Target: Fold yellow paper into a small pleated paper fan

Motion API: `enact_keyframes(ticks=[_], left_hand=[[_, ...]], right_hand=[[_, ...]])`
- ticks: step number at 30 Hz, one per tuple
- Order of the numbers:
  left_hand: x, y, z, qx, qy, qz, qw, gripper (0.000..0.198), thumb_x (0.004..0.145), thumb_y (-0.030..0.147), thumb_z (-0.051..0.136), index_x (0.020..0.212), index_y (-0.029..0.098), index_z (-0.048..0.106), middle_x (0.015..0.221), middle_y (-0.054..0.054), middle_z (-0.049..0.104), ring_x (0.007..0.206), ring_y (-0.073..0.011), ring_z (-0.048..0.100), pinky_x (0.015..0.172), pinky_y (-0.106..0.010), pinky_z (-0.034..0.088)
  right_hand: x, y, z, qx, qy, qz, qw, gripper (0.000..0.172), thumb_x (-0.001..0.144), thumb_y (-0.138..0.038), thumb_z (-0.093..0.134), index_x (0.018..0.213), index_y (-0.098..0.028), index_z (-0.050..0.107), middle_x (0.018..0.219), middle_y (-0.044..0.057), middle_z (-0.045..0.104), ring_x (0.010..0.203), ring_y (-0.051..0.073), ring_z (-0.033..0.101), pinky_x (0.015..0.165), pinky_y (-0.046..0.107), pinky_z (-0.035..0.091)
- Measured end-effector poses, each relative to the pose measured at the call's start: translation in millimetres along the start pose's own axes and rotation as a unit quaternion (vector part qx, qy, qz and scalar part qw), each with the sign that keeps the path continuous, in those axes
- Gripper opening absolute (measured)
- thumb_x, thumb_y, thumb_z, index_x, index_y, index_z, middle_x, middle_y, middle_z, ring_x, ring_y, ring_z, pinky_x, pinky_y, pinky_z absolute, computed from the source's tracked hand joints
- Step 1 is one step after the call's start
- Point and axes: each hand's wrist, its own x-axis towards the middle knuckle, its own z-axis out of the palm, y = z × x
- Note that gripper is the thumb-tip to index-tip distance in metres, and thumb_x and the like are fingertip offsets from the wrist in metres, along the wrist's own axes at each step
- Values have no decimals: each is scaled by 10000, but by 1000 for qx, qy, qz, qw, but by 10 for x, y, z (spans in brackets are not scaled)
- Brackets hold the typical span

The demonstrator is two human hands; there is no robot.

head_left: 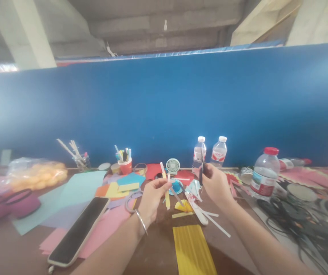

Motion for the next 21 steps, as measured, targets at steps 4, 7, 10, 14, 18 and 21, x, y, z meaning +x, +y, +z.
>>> enact_keyframes(ticks=[4,7,10,14,18,21], left_hand=[[-39,40,40,0,-35,28,999,180,660,270,621,797,162,666,728,-28,642,679,-146,557,635,-238,421],[-61,57,51,48,-76,60,994,206,679,184,563,851,174,675,875,-52,641,822,-190,559,709,-264,429],[-73,62,50,101,-79,102,986,215,702,162,524,841,188,686,899,-51,627,842,-191,551,761,-276,416],[-78,58,50,150,-77,124,978,219,732,205,514,871,191,683,827,-48,622,804,-185,550,765,-284,400],[-53,52,30,145,-52,96,983,220,720,234,533,877,179,677,836,-50,630,810,-189,555,753,-286,410],[-23,67,1,105,-31,69,992,223,701,241,558,883,162,660,840,-54,638,813,-190,564,720,-275,429]], right_hand=[[-134,-142,214,251,-114,59,959,238,685,-354,528,729,-136,614,597,13,590,547,142,508,494,230,383],[-230,-237,321,306,-143,65,939,206,641,-295,573,758,-138,634,583,-4,590,538,128,508,505,221,396],[-289,-243,357,276,-110,55,953,171,643,-290,577,687,-135,635,537,-13,563,498,110,472,479,211,378],[-333,-206,371,255,-68,27,964,161,650,-293,572,654,-137,613,549,-6,557,507,108,468,480,208,378],[-287,-185,341,274,-40,30,961,139,645,-289,562,632,-150,573,546,-14,543,500,110,467,470,208,379],[-137,-96,204,229,-6,32,973,153,660,-295,534,683,-152,583,579,-4,570,522,126,491,482,216,376]])
